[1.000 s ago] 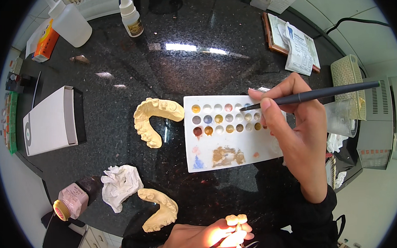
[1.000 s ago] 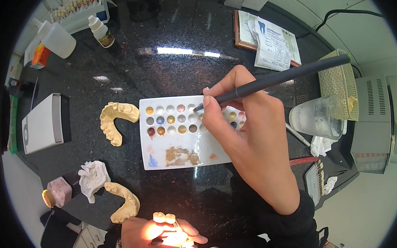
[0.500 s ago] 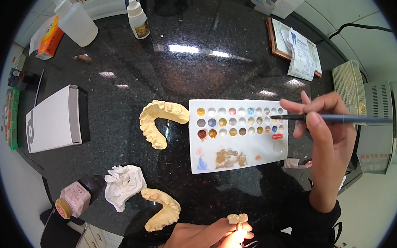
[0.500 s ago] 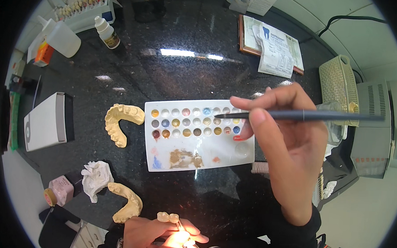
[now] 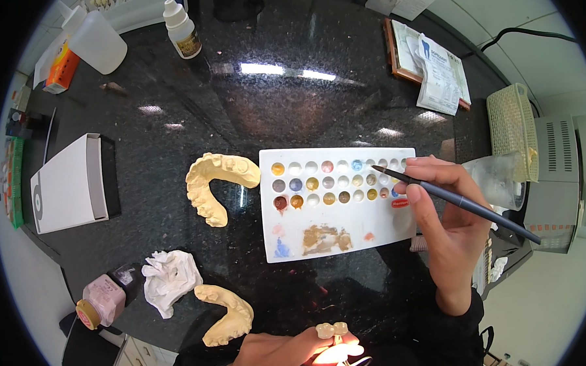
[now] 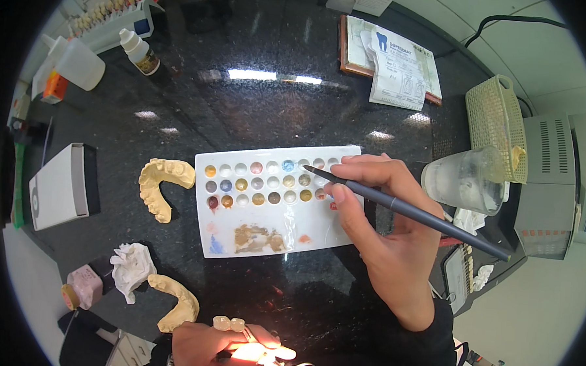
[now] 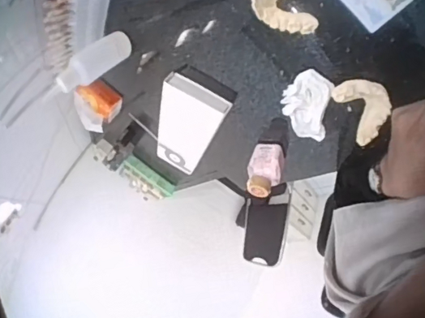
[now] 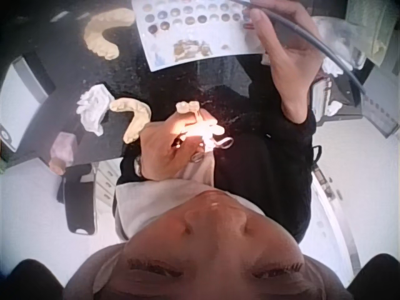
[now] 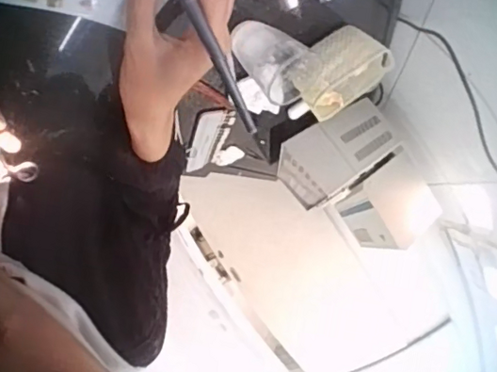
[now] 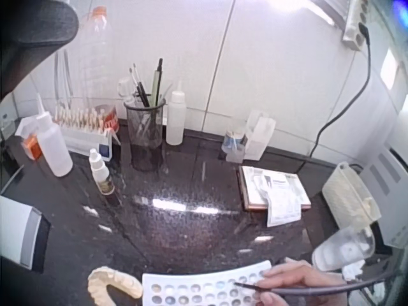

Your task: The person applies characterization stains to a three-unit dental bridge using a fine brush, dipping the brush into various pigments on a ceramic palette and painting the prosthetic surface while holding it in a hemostat.

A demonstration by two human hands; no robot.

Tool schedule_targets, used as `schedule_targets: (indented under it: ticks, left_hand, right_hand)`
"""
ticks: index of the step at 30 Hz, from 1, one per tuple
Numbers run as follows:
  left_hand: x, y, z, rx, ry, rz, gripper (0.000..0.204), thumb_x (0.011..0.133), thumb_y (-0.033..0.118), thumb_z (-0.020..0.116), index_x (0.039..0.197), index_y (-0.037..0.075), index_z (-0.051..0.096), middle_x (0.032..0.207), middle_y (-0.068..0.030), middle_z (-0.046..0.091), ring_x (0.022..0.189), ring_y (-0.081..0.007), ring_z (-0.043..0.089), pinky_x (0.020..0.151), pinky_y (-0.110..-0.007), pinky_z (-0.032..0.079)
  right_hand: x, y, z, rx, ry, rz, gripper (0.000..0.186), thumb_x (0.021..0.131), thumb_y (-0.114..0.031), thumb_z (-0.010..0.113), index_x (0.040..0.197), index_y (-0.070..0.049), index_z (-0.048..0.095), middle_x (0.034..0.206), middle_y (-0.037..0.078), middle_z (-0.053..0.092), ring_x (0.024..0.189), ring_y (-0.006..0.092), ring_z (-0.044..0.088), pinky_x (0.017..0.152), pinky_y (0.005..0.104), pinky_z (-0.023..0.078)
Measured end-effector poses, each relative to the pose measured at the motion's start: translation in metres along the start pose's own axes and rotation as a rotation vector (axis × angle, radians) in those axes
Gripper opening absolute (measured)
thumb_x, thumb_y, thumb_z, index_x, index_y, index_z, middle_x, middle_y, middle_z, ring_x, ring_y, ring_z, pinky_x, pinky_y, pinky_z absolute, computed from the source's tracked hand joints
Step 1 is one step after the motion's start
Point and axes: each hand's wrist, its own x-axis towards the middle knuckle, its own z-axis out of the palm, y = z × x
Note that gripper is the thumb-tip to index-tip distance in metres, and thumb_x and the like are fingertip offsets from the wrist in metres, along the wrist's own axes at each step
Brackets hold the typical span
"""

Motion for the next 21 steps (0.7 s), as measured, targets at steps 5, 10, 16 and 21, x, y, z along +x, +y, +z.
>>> schedule_targets:
  ticks: [5, 10, 16, 21]
  left_hand:
    - [0.008, 0.003, -0.001, -0.08, -0.079, -0.066, 0.017, 0.089, 0.008, 0.051, 0.098, -0.005, 0.057, 0.087, -0.0161, 0.065, 0.057, -0.017, 0.062, 0.054, -0.024, 0.05]
    - [0.004, -0.001, 0.006, -0.116, 0.058, 0.013, 0.015, 0.088, 0.007, 0.053, 0.097, -0.005, 0.056, 0.085, -0.0176, 0.065, 0.056, -0.0176, 0.062, 0.05, -0.024, 0.049]
    - [0.004, -0.006, 0.008, -0.099, 0.066, 0.057, 0.015, 0.088, 0.006, 0.053, 0.097, -0.005, 0.054, 0.084, -0.018, 0.065, 0.056, -0.0182, 0.062, 0.049, -0.025, 0.048]
    - [0.006, -0.001, 0.007, -0.085, 0.085, 0.023, 0.014, 0.087, 0.008, 0.053, 0.092, -0.004, 0.057, 0.083, -0.0163, 0.065, 0.054, -0.0181, 0.061, 0.048, -0.025, 0.047]
  right_hand:
    - [0.001, 0.003, -0.004, -0.136, 0.004, -0.066, 0.016, 0.07, 0.004, 0.064, 0.086, 0.0, 0.064, 0.081, 0.009, 0.063, 0.091, 0.0218, 0.058, 0.086, 0.0356, 0.039]
    - [0.004, -0.005, -0.008, -0.402, -0.085, -0.209, 0.018, 0.069, 0.003, 0.065, 0.086, -0.003, 0.064, 0.079, 0.007, 0.063, 0.092, 0.0249, 0.058, 0.091, 0.0412, 0.036]
    - [0.006, -0.015, -0.015, -0.534, -0.162, -0.244, 0.021, 0.067, 0.002, 0.064, 0.086, -0.006, 0.064, 0.08, 0.005, 0.064, 0.095, 0.027, 0.057, 0.096, 0.0463, 0.032]
    - [0.007, -0.016, -0.013, -0.544, -0.196, -0.284, 0.019, 0.066, 0.004, 0.06, 0.083, -0.001, 0.063, 0.078, 0.009, 0.064, 0.094, 0.0266, 0.056, 0.093, 0.0416, 0.035]
